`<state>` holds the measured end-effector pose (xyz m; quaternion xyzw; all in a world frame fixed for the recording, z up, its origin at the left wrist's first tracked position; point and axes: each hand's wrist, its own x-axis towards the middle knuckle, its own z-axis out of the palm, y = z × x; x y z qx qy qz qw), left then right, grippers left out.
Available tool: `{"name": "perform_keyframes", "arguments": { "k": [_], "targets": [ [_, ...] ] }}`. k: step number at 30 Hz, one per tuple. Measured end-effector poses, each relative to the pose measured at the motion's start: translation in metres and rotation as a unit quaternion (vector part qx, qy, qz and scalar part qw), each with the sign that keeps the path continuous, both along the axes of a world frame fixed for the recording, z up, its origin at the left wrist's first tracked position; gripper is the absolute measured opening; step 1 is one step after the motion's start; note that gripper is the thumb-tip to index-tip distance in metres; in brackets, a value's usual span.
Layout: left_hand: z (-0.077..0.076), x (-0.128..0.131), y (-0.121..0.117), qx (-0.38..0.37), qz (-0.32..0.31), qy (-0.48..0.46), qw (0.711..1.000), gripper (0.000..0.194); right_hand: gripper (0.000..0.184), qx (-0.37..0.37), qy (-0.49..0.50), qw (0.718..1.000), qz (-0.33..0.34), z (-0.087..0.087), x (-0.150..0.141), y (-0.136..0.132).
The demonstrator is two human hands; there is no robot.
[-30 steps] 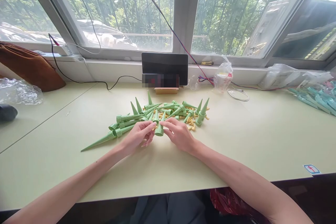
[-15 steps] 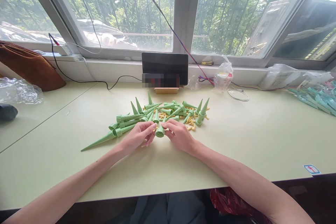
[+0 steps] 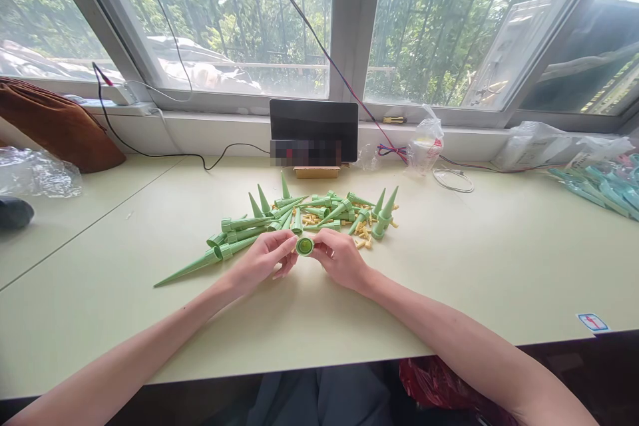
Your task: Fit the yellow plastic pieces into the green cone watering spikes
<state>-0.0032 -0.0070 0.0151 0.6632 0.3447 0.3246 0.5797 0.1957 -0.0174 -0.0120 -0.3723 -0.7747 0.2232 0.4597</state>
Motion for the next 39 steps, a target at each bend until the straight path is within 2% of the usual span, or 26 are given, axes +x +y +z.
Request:
{"name": "perform_keyframes", "arguments": {
  "k": [8,17,23,32,39],
  "targets": [
    [-0.001,0.000,0.000,0.022,-0.005,-0.017,1.000,0.035,0.033,-0.074,0.056,0.996,0.015,0.002,-0.002,-0.003],
    [-0.003,0.000,-0.001,0.054,0.001,-0.023,0.998,0.034,0.030,-0.165,0.138,0.975,0.050,0.005,-0.007,-0.008],
    [-0.004,0.001,-0.001,0.067,0.007,-0.013,0.998,0.034,0.028,-0.228,0.188,0.952,0.083,0.005,-0.008,-0.008],
    [-0.008,0.002,0.001,0.103,0.031,0.020,0.994,0.031,0.032,-0.318,0.191,0.920,0.128,0.011,-0.007,-0.006],
    [-0.011,0.001,0.002,0.179,0.060,0.066,0.980,0.027,0.037,-0.383,0.250,0.871,0.179,0.002,-0.006,-0.002]
  ]
}}
